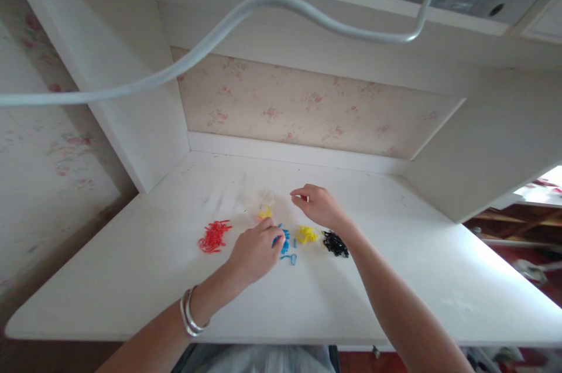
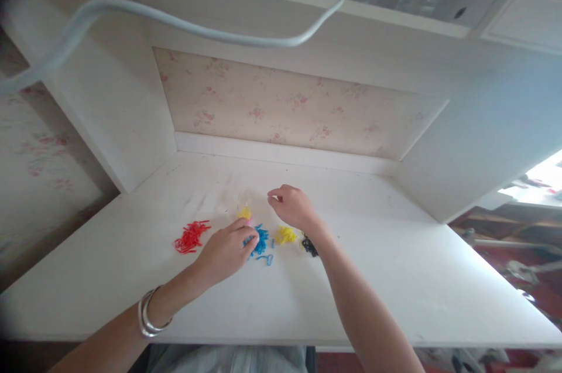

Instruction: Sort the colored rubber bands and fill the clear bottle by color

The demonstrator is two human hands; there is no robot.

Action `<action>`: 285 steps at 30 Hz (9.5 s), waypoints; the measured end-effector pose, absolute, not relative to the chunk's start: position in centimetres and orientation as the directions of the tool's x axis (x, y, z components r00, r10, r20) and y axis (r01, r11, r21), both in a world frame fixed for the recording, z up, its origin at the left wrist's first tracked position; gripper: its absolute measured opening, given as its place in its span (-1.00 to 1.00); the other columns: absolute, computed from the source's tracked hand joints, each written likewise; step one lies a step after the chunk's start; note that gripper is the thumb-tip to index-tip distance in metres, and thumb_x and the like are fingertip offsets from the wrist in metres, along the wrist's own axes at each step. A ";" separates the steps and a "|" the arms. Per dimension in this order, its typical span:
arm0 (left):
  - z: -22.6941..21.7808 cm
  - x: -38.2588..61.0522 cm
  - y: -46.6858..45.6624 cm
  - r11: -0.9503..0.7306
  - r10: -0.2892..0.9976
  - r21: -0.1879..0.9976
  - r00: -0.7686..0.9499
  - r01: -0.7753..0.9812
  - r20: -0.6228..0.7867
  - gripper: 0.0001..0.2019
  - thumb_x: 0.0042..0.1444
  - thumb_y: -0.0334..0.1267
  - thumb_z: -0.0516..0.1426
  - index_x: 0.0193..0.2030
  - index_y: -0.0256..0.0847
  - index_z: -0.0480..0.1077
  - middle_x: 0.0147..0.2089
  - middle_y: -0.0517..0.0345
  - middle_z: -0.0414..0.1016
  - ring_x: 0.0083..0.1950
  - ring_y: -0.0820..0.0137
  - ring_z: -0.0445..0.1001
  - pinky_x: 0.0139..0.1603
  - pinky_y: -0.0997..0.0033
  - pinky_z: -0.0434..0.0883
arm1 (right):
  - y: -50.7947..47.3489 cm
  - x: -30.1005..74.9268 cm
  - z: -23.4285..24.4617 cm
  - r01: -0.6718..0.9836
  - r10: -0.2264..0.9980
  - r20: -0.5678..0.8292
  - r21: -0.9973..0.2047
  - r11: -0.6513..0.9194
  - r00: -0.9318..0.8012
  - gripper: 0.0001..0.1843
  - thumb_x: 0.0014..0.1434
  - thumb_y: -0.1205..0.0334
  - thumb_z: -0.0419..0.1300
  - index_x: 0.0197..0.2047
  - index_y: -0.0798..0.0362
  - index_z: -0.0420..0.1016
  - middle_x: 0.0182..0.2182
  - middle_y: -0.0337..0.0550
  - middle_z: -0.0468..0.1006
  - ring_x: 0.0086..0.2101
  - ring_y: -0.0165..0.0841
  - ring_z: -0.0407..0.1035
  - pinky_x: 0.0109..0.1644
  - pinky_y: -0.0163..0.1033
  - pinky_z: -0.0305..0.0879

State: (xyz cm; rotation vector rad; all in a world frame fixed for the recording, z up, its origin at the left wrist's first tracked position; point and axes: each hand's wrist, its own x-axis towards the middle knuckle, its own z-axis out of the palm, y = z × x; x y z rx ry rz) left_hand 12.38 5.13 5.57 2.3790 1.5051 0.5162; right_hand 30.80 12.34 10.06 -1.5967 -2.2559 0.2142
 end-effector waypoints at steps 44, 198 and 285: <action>2.2 18.9 8.3 -0.565 0.821 0.188 0.570 0.804 0.028 -0.79 0.12 -0.38 -0.02 -0.22 -0.20 0.42 -0.16 0.01 0.44 -0.25 0.28 0.51 -0.27 0.35 0.38 | 12.9 26.6 11.1 0.590 0.872 0.420 -0.648 0.481 -0.250 -0.86 0.11 0.22 0.15 -0.34 -0.02 0.55 -0.37 -0.28 0.52 -0.46 -0.51 0.30 -0.29 -0.36 0.18; 3.5 20.0 6.6 -0.570 0.819 0.193 0.569 0.798 0.068 -0.73 0.19 -0.41 -0.09 -0.22 -0.21 0.43 -0.16 0.00 0.40 -0.27 0.31 0.51 -0.29 0.35 0.39 | 6.6 38.2 4.4 0.957 0.978 -0.025 -0.212 0.199 -0.209 -0.70 0.24 0.22 -0.01 -0.38 0.01 0.53 -0.31 -0.17 0.43 -0.35 -0.43 0.34 -0.33 -0.34 0.05; 3.3 19.3 7.9 -0.484 0.873 0.168 0.487 0.859 0.028 -0.78 0.11 -0.50 -0.02 -0.18 -0.25 0.38 -0.13 -0.01 0.34 -0.23 0.32 0.50 -0.30 0.37 0.37 | 9.6 38.9 2.3 0.959 0.971 -0.062 -0.185 0.214 -0.229 -0.75 0.16 0.18 0.06 -0.17 -0.05 0.53 -0.17 -0.15 0.44 -0.24 -0.35 0.36 -0.19 -0.30 0.14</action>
